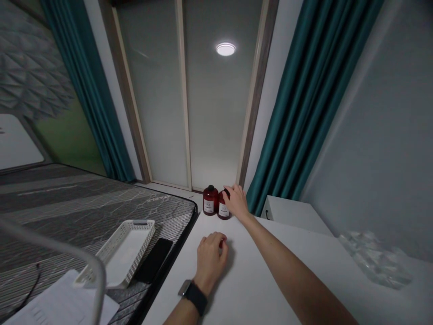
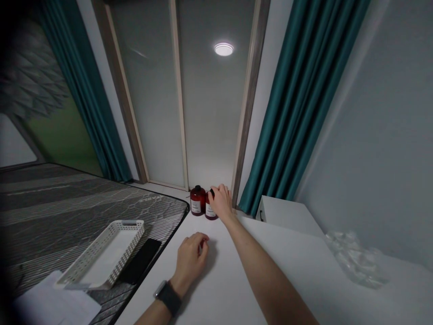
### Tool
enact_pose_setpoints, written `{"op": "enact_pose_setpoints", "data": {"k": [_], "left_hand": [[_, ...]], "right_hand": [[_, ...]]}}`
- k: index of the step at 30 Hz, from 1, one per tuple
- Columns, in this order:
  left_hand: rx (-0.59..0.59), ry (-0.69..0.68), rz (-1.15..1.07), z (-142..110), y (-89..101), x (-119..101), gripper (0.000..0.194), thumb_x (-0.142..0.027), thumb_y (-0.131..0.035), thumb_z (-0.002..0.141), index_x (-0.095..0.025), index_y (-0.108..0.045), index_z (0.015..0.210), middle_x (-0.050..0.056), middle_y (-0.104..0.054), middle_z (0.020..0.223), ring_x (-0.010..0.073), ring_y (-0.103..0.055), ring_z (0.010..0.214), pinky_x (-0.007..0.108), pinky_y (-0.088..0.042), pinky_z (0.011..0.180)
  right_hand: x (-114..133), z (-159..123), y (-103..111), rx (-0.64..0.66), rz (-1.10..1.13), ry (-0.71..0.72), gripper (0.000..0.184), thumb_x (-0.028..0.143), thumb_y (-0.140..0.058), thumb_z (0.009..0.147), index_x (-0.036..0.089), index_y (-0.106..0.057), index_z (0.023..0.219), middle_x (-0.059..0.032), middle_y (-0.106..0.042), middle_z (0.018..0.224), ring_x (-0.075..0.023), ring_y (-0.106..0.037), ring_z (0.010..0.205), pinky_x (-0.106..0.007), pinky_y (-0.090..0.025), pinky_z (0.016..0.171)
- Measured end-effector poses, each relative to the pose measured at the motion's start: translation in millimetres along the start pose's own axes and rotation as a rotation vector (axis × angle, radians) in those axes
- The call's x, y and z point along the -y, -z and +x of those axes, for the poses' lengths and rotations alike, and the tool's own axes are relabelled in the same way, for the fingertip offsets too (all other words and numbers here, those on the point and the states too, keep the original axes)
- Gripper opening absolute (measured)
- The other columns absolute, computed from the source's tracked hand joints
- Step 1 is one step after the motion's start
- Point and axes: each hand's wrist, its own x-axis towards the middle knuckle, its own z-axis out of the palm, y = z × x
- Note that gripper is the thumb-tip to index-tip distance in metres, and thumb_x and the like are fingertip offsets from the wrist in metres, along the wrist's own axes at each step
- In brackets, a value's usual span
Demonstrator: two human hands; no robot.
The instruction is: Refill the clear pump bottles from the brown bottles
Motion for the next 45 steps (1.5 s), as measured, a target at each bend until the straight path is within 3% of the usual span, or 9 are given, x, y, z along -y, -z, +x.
{"op": "enact_pose_setpoints", "data": {"k": [8, 16, 23, 29, 31, 37, 45], "left_hand": [[-0.043, -0.017, -0.044, -1.9, 0.0, -4.4, 0.021, -0.010, -0.047, 0.085, -0.019, -0.062, 0.097, 0.004, -0.065, 0.081, 0.0210, -0.061, 0.076, 0.033, -0.044, 0.070], [-0.162, -0.044, -0.209, -3.3, 2.7, -8.4, 0.048, -0.022, -0.061, 0.083, -0.015, -0.045, 0.128, 0.009, -0.057, 0.105, 0.0249, -0.059, 0.097, 0.042, -0.052, 0.086], [0.012, -0.162, -0.397, -14.2, 5.9, -24.5, 0.077, -0.023, -0.074, 0.075, -0.020, -0.033, 0.141, 0.012, -0.052, 0.127, 0.0276, -0.054, 0.118, 0.049, -0.048, 0.100], [0.196, -0.289, -0.487, -18.6, 6.0, -64.4, 0.096, -0.028, -0.085, 0.064, -0.019, -0.031, 0.143, 0.017, -0.047, 0.139, 0.0358, -0.047, 0.130, 0.058, -0.039, 0.109], [0.236, -0.301, -0.520, -19.3, 1.5, -79.0, 0.095, -0.026, -0.086, 0.062, -0.020, -0.034, 0.141, 0.017, -0.048, 0.138, 0.0364, -0.049, 0.128, 0.058, -0.040, 0.108], [0.266, -0.277, -0.529, -17.6, -11.9, -109.3, 0.067, -0.018, -0.077, 0.069, -0.022, -0.044, 0.127, 0.010, -0.057, 0.124, 0.0280, -0.059, 0.113, 0.045, -0.050, 0.097], [0.275, -0.462, -0.447, -12.7, -14.0, -111.0, 0.072, -0.014, -0.075, 0.062, -0.022, -0.046, 0.128, 0.010, -0.060, 0.122, 0.0294, -0.056, 0.111, 0.043, -0.050, 0.095]], "right_hand": [[-6.2, -7.7, 23.0, 0.081, -0.040, 0.060, 0.013, 0.028, -0.053, 0.096, 0.019, -0.062, 0.099, -0.0099, -0.066, 0.098, -0.0274, -0.056, 0.097, -0.038, -0.038, 0.083], [-6.1, -49.4, 80.4, 0.115, 0.001, 0.107, 0.010, 0.030, -0.060, 0.092, 0.021, -0.059, 0.090, -0.0051, -0.067, 0.086, -0.0245, -0.059, 0.087, -0.035, -0.038, 0.077], [2.2, -109.0, 144.8, 0.132, 0.001, 0.098, 0.011, 0.030, -0.064, 0.090, 0.021, -0.058, 0.086, -0.0036, -0.066, 0.085, -0.0226, -0.059, 0.084, -0.034, -0.040, 0.077], [5.5, -149.3, 181.7, 0.097, 0.097, -0.006, 0.011, 0.025, -0.065, 0.088, 0.022, -0.056, 0.082, -0.0013, -0.062, 0.078, -0.0213, -0.058, 0.082, -0.033, -0.043, 0.074], [4.1, -159.4, 188.4, 0.076, 0.108, -0.044, 0.011, 0.025, -0.064, 0.088, 0.022, -0.056, 0.081, -0.0010, -0.062, 0.077, -0.0211, -0.057, 0.080, -0.034, -0.043, 0.074], [-13.2, -186.2, 195.0, 0.002, 0.166, -0.174, 0.006, 0.023, -0.062, 0.086, 0.023, -0.057, 0.084, -0.0017, -0.061, 0.078, -0.0218, -0.056, 0.079, -0.033, -0.044, 0.069], [-34.4, -216.2, 179.8, -0.087, 0.354, -0.241, 0.006, 0.026, -0.050, 0.091, 0.022, -0.054, 0.093, -0.0031, -0.060, 0.085, -0.0198, -0.056, 0.076, -0.032, -0.046, 0.069]]}}
